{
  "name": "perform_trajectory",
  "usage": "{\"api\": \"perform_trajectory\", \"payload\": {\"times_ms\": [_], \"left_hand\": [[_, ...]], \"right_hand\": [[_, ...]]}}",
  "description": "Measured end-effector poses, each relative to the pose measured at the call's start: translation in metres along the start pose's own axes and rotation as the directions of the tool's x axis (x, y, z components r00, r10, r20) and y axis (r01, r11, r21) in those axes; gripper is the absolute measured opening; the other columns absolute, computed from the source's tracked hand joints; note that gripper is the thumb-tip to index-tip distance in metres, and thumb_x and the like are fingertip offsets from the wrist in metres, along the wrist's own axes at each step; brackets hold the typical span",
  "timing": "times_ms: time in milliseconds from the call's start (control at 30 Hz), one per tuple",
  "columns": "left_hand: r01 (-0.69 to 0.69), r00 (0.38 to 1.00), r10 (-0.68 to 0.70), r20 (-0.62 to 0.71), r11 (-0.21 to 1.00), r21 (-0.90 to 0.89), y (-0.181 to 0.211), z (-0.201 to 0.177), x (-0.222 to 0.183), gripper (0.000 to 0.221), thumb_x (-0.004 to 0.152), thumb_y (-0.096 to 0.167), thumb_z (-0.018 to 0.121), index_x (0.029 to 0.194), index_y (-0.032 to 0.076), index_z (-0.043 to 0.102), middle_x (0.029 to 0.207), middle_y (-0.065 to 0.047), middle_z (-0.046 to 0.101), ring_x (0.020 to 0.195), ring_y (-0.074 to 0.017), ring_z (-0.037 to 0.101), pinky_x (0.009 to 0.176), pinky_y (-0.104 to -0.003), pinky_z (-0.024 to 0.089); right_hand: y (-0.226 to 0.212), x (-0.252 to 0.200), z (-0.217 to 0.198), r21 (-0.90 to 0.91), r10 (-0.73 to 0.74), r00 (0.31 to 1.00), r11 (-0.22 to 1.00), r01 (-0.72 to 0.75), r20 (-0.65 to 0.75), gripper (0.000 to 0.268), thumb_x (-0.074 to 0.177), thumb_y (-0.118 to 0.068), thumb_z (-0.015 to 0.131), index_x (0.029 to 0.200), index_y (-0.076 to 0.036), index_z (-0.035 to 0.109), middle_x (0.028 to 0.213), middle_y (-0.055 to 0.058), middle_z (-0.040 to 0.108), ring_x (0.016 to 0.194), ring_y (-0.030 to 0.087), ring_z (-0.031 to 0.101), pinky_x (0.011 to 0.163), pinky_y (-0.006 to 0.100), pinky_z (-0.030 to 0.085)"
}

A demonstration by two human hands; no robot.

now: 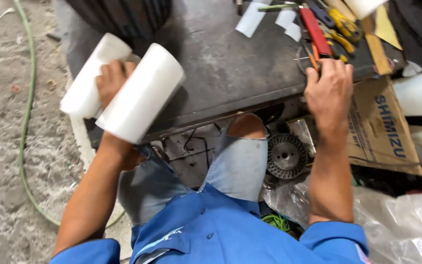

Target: Cutting strips of white insulation paper from a sheet using scissors on a workbench

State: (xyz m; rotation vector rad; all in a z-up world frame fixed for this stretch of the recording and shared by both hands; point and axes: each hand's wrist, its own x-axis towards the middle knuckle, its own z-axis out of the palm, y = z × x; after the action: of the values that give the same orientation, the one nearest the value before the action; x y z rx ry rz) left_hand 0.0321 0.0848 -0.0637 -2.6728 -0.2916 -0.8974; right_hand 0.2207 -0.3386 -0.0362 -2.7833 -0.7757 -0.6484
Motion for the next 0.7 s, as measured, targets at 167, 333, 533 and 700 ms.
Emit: {"api": "perform_trajectory", "payload": {"times_ms": [167, 333, 533, 700], "left_hand": [[0.106, 0.975, -0.074, 0.209, 0.983, -0.148, 0.011, 0.015, -0.017, 0.043, 0.095, 0.033, 0.061, 0.133, 0.012, 0.054, 0.128, -0.019, 0.048, 0.113, -0.0466, 0.042, 0.089, -0.062, 0.033], [0.272, 0.825, -0.052, 0.562, 0.909, -0.315, 0.021, 0.01, -0.014, 0.069, 0.093, 0.049, 0.057, 0.155, 0.019, 0.043, 0.161, -0.022, 0.03, 0.143, -0.0595, 0.021, 0.102, -0.086, 0.023], [0.22, 0.754, 0.314, 0.576, 0.707, -0.673, 0.018, -0.055, 0.01, 0.093, 0.093, 0.059, 0.065, 0.164, 0.012, 0.026, 0.169, -0.022, 0.014, 0.15, -0.0546, 0.018, 0.109, -0.077, 0.017], [0.112, 0.727, 0.353, 0.589, 0.786, -0.608, 0.036, -0.026, 0.013, 0.086, 0.09, 0.055, 0.065, 0.161, 0.019, 0.032, 0.167, -0.021, 0.021, 0.143, -0.0545, 0.031, 0.102, -0.076, 0.028]], "right_hand": [[0.005, 0.014, 0.024, -0.186, 0.074, 0.978, 0.982, -0.037, 0.195, 0.024, 0.106, -0.02, 0.071, 0.111, 0.003, 0.071, 0.104, 0.023, 0.074, 0.097, 0.038, 0.066, 0.095, 0.048, 0.049], [0.001, 0.033, 0.007, -0.193, 0.188, 0.929, 0.972, -0.13, 0.319, 0.024, 0.099, -0.009, 0.078, 0.117, 0.0, 0.066, 0.105, 0.021, 0.074, 0.094, 0.034, 0.071, 0.081, 0.043, 0.059], [0.022, 0.043, -0.003, -0.029, 0.236, 0.919, 0.97, -0.239, 0.315, 0.029, 0.093, 0.011, 0.065, 0.121, 0.006, 0.058, 0.104, 0.027, 0.072, 0.086, 0.037, 0.073, 0.075, 0.046, 0.063], [0.036, 0.06, -0.009, -0.042, -0.031, 0.996, 0.998, 0.035, 0.087, 0.012, 0.104, -0.011, 0.078, 0.111, -0.001, 0.08, 0.099, 0.016, 0.08, 0.084, 0.029, 0.076, 0.078, 0.044, 0.062]]}}
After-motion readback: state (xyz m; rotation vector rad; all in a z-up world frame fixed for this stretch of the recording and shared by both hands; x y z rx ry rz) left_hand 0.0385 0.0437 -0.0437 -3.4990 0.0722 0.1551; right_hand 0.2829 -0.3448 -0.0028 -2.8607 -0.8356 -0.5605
